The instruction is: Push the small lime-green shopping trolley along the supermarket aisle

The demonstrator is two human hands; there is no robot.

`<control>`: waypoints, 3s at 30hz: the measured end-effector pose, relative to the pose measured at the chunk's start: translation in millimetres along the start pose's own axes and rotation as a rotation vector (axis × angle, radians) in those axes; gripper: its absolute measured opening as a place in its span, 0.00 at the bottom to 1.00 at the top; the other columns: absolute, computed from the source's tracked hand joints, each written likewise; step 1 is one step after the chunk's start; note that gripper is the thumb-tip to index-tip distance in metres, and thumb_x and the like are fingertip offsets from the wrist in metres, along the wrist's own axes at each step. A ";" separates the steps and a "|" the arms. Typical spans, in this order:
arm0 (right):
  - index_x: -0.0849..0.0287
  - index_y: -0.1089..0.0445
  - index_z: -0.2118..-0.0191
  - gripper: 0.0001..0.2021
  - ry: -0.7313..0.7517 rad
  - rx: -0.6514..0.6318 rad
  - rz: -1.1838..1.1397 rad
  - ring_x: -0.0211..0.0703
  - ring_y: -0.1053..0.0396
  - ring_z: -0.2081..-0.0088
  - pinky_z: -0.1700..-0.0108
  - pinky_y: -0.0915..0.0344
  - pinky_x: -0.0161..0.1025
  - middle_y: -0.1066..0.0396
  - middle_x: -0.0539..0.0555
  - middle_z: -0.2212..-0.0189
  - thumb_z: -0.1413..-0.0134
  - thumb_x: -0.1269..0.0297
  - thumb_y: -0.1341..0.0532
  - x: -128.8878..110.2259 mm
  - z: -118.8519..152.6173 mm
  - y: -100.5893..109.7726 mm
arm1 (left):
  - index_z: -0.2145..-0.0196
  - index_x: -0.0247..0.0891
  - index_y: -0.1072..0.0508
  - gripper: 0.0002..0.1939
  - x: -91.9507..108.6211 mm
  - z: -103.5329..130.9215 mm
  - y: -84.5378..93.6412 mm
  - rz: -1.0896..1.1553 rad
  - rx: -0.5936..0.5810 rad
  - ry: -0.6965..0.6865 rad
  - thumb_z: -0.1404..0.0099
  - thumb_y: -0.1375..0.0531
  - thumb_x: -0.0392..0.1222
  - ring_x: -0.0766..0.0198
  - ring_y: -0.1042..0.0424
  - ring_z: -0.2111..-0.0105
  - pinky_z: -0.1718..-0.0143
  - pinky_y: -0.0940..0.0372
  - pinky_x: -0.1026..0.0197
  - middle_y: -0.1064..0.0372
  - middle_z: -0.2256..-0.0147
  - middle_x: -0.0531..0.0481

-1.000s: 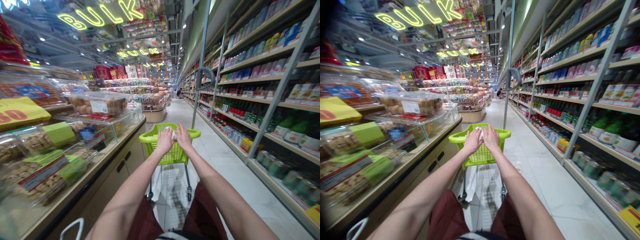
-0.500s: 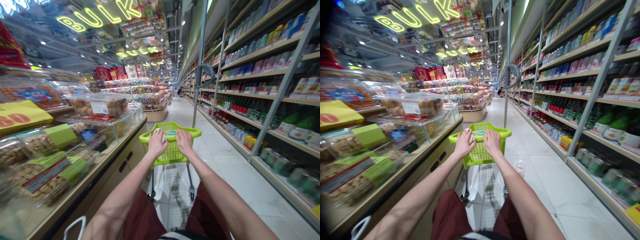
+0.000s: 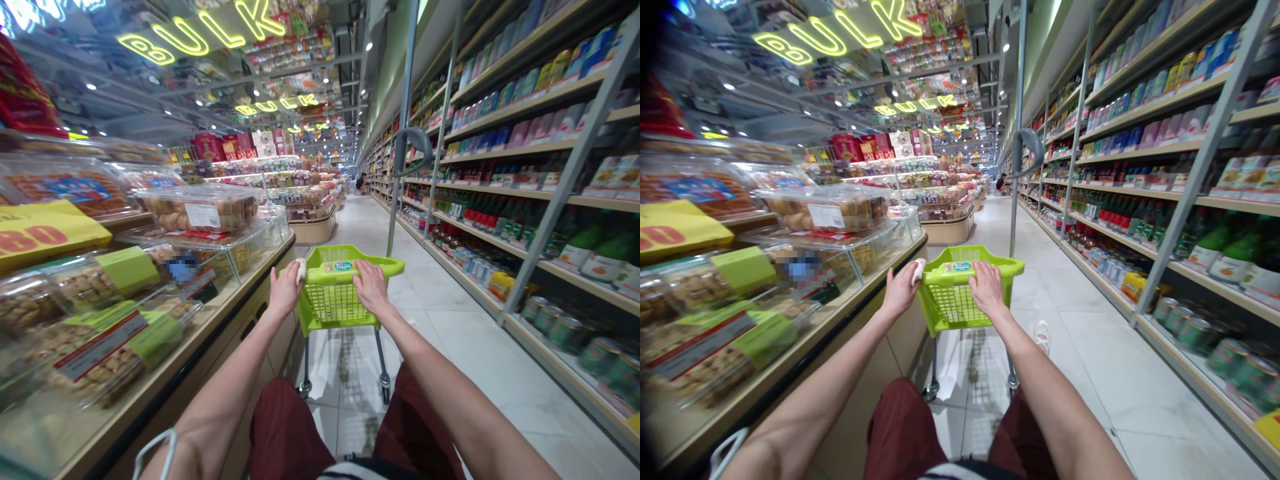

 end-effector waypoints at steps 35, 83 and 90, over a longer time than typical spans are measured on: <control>0.62 0.40 0.47 0.19 -0.041 0.026 0.047 0.49 0.45 0.44 0.43 0.61 0.58 0.38 0.59 0.47 0.43 0.65 0.53 6.3 7.4 6.6 | 0.48 0.39 0.40 0.22 -5.6 -4.5 7.1 0.005 0.009 0.109 0.40 0.53 0.33 0.56 0.39 0.47 0.44 0.55 0.40 0.40 0.46 0.42; 0.63 0.41 0.46 0.21 -0.112 0.071 0.067 0.51 0.45 0.44 0.44 0.57 0.59 0.37 0.61 0.48 0.43 0.64 0.55 34.0 11.6 18.7 | 0.47 0.38 0.38 0.26 109.3 -22.0 -19.3 0.278 -0.087 -0.250 0.44 0.50 0.26 0.58 0.41 0.46 0.46 0.45 0.53 0.45 0.43 0.41; 0.64 0.41 0.45 0.21 -0.115 0.111 0.060 0.49 0.45 0.44 0.43 0.59 0.57 0.37 0.63 0.48 0.43 0.64 0.55 43.4 11.2 25.0 | 0.45 0.39 0.41 0.25 118.0 -15.1 -19.0 0.184 -0.079 -0.363 0.40 0.53 0.28 0.56 0.45 0.44 0.45 0.49 0.49 0.47 0.42 0.41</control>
Point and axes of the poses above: each hand's wrist, its own z-axis away from the middle knuckle, its own y-axis out of the back of the hand, x = y × z, the point moved 3 cm from there along -z, towards the middle knuckle
